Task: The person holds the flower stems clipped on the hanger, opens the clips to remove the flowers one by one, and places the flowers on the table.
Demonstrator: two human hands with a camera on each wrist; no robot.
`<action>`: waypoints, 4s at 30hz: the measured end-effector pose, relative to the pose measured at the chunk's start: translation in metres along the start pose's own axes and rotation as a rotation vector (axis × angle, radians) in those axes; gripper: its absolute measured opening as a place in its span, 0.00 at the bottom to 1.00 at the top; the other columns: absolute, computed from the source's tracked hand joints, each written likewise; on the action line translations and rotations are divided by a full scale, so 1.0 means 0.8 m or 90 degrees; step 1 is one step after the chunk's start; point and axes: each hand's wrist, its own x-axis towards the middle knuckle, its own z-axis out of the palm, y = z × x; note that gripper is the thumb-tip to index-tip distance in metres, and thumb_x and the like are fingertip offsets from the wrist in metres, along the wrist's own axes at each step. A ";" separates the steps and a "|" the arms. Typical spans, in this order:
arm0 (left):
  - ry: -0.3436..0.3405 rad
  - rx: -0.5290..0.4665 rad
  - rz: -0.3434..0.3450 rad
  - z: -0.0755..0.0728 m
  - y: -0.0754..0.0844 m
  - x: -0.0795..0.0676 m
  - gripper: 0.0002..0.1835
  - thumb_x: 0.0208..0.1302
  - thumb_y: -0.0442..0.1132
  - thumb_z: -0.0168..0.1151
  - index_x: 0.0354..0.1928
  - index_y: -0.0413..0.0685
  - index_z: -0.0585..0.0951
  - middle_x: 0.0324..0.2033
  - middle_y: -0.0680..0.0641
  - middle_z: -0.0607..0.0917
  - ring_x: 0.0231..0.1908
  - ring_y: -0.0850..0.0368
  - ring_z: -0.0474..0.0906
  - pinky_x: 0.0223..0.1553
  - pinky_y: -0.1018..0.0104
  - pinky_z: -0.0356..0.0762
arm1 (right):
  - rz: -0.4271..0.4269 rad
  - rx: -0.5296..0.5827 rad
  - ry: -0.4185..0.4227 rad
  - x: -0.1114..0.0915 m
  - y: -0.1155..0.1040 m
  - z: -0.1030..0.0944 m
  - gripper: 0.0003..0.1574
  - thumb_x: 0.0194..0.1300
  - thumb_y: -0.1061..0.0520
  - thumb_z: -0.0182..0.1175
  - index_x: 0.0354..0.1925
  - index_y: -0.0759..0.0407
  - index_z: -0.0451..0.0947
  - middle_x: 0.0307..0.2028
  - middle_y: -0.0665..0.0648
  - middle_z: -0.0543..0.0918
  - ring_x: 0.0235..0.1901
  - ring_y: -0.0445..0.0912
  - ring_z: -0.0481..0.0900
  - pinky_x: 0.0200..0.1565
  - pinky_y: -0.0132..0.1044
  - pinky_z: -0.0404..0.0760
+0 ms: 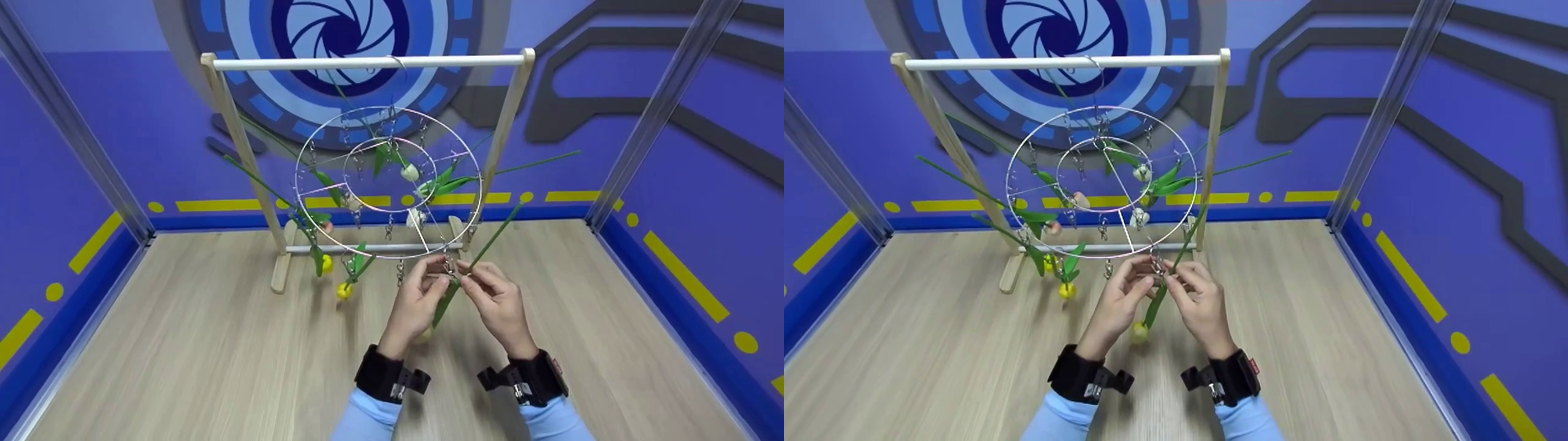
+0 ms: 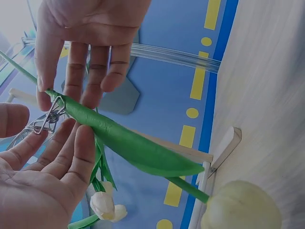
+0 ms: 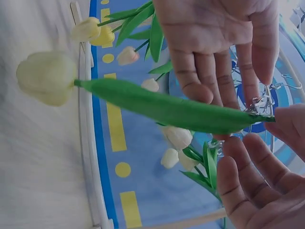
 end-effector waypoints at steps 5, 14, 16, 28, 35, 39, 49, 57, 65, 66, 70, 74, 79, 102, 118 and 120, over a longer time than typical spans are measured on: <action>0.010 0.004 -0.026 -0.001 0.005 -0.003 0.19 0.77 0.31 0.53 0.67 0.38 0.73 0.56 0.38 0.80 0.50 0.49 0.83 0.51 0.47 0.82 | 0.014 -0.060 -0.027 -0.002 0.001 -0.002 0.18 0.65 0.72 0.67 0.54 0.68 0.85 0.44 0.64 0.85 0.37 0.38 0.82 0.40 0.26 0.81; 0.001 -0.001 -0.016 -0.003 0.010 -0.004 0.16 0.77 0.31 0.53 0.63 0.37 0.74 0.54 0.35 0.81 0.47 0.49 0.84 0.45 0.51 0.85 | 0.030 -0.113 -0.043 -0.004 0.001 -0.002 0.14 0.61 0.69 0.71 0.47 0.66 0.87 0.42 0.59 0.85 0.36 0.37 0.82 0.38 0.28 0.82; -0.005 -0.003 -0.012 -0.004 0.010 -0.004 0.16 0.77 0.30 0.53 0.63 0.36 0.74 0.54 0.34 0.81 0.47 0.47 0.84 0.44 0.52 0.85 | 0.033 -0.119 -0.041 -0.004 0.001 -0.002 0.11 0.62 0.68 0.71 0.44 0.65 0.88 0.41 0.57 0.85 0.35 0.37 0.82 0.38 0.27 0.82; 0.013 0.078 0.020 -0.009 0.007 -0.004 0.15 0.77 0.34 0.54 0.61 0.40 0.78 0.55 0.38 0.83 0.53 0.41 0.82 0.52 0.60 0.80 | 0.051 -0.151 -0.043 -0.004 0.001 -0.003 0.04 0.67 0.67 0.67 0.40 0.62 0.87 0.36 0.55 0.89 0.34 0.40 0.83 0.40 0.31 0.82; 0.034 0.061 0.044 -0.010 0.005 -0.005 0.14 0.76 0.33 0.56 0.58 0.36 0.79 0.52 0.37 0.84 0.52 0.39 0.82 0.53 0.63 0.80 | 0.028 -0.139 -0.062 -0.005 -0.002 -0.002 0.06 0.67 0.69 0.66 0.41 0.62 0.86 0.35 0.53 0.88 0.34 0.39 0.83 0.40 0.29 0.81; 0.048 0.029 0.042 -0.010 0.005 -0.006 0.13 0.76 0.32 0.55 0.57 0.32 0.79 0.49 0.35 0.84 0.48 0.44 0.82 0.50 0.65 0.80 | 0.017 -0.126 -0.077 -0.004 -0.002 -0.002 0.08 0.67 0.71 0.65 0.43 0.63 0.86 0.36 0.54 0.88 0.34 0.39 0.83 0.40 0.27 0.81; 0.107 -0.019 0.022 -0.001 0.004 -0.002 0.11 0.73 0.30 0.60 0.53 0.29 0.80 0.46 0.37 0.85 0.42 0.54 0.82 0.44 0.68 0.82 | 0.018 -0.119 -0.088 -0.004 -0.002 0.000 0.09 0.69 0.71 0.63 0.45 0.66 0.85 0.37 0.55 0.87 0.36 0.40 0.84 0.40 0.27 0.83; 0.169 -0.016 0.031 0.004 0.000 0.001 0.08 0.70 0.30 0.65 0.46 0.30 0.83 0.37 0.40 0.87 0.35 0.59 0.82 0.38 0.71 0.80 | 0.011 -0.132 -0.088 -0.005 -0.004 0.002 0.13 0.67 0.73 0.63 0.48 0.64 0.85 0.39 0.56 0.87 0.33 0.42 0.84 0.36 0.28 0.83; 0.179 -0.009 0.050 0.003 -0.001 0.002 0.08 0.68 0.30 0.67 0.43 0.30 0.84 0.35 0.38 0.87 0.33 0.60 0.83 0.36 0.73 0.79 | 0.059 -0.117 -0.140 -0.006 -0.002 -0.003 0.23 0.63 0.76 0.64 0.56 0.66 0.82 0.39 0.56 0.86 0.33 0.45 0.86 0.36 0.32 0.85; 0.180 -0.004 0.050 0.004 0.000 0.001 0.07 0.68 0.30 0.67 0.43 0.30 0.84 0.35 0.38 0.87 0.33 0.60 0.82 0.36 0.73 0.79 | 0.069 -0.114 -0.147 -0.006 -0.002 -0.003 0.24 0.63 0.76 0.64 0.57 0.67 0.81 0.39 0.57 0.86 0.33 0.45 0.86 0.36 0.32 0.85; 0.190 0.000 0.034 0.005 -0.001 0.001 0.07 0.68 0.30 0.68 0.43 0.31 0.84 0.35 0.40 0.87 0.33 0.59 0.82 0.36 0.72 0.79 | 0.095 -0.111 -0.158 -0.006 -0.002 -0.005 0.24 0.63 0.76 0.64 0.57 0.70 0.79 0.39 0.59 0.85 0.33 0.43 0.85 0.36 0.31 0.84; 0.204 -0.016 0.006 0.007 -0.001 0.002 0.10 0.67 0.29 0.67 0.47 0.30 0.81 0.38 0.40 0.86 0.34 0.58 0.83 0.38 0.71 0.81 | 0.100 -0.112 -0.163 -0.005 -0.002 -0.005 0.21 0.64 0.76 0.62 0.55 0.71 0.80 0.38 0.58 0.83 0.33 0.41 0.83 0.36 0.30 0.83; 0.211 0.000 -0.011 0.009 -0.002 0.004 0.13 0.67 0.28 0.66 0.50 0.27 0.80 0.38 0.40 0.86 0.34 0.58 0.82 0.37 0.71 0.81 | 0.070 -0.130 -0.163 -0.006 0.000 -0.005 0.21 0.63 0.76 0.62 0.55 0.71 0.82 0.37 0.56 0.81 0.32 0.39 0.80 0.34 0.30 0.81; 0.207 0.058 0.014 0.008 -0.006 0.003 0.06 0.69 0.34 0.67 0.38 0.37 0.85 0.31 0.44 0.87 0.28 0.61 0.81 0.32 0.73 0.78 | 0.136 -0.136 -0.161 -0.005 0.002 -0.008 0.15 0.65 0.71 0.64 0.51 0.68 0.82 0.35 0.56 0.85 0.34 0.41 0.80 0.36 0.31 0.81; 0.201 0.086 0.014 0.005 -0.006 0.002 0.06 0.70 0.34 0.66 0.37 0.37 0.84 0.29 0.46 0.86 0.27 0.64 0.78 0.31 0.73 0.75 | 0.128 -0.147 -0.172 -0.006 0.005 -0.014 0.02 0.68 0.65 0.68 0.39 0.63 0.86 0.31 0.53 0.86 0.29 0.37 0.79 0.33 0.29 0.78; 0.199 0.092 0.010 0.004 -0.006 0.002 0.06 0.70 0.34 0.66 0.36 0.37 0.84 0.29 0.46 0.85 0.27 0.65 0.77 0.31 0.73 0.75 | 0.128 -0.150 -0.167 -0.007 0.004 -0.014 0.02 0.67 0.65 0.68 0.39 0.63 0.86 0.31 0.53 0.86 0.29 0.37 0.79 0.33 0.30 0.78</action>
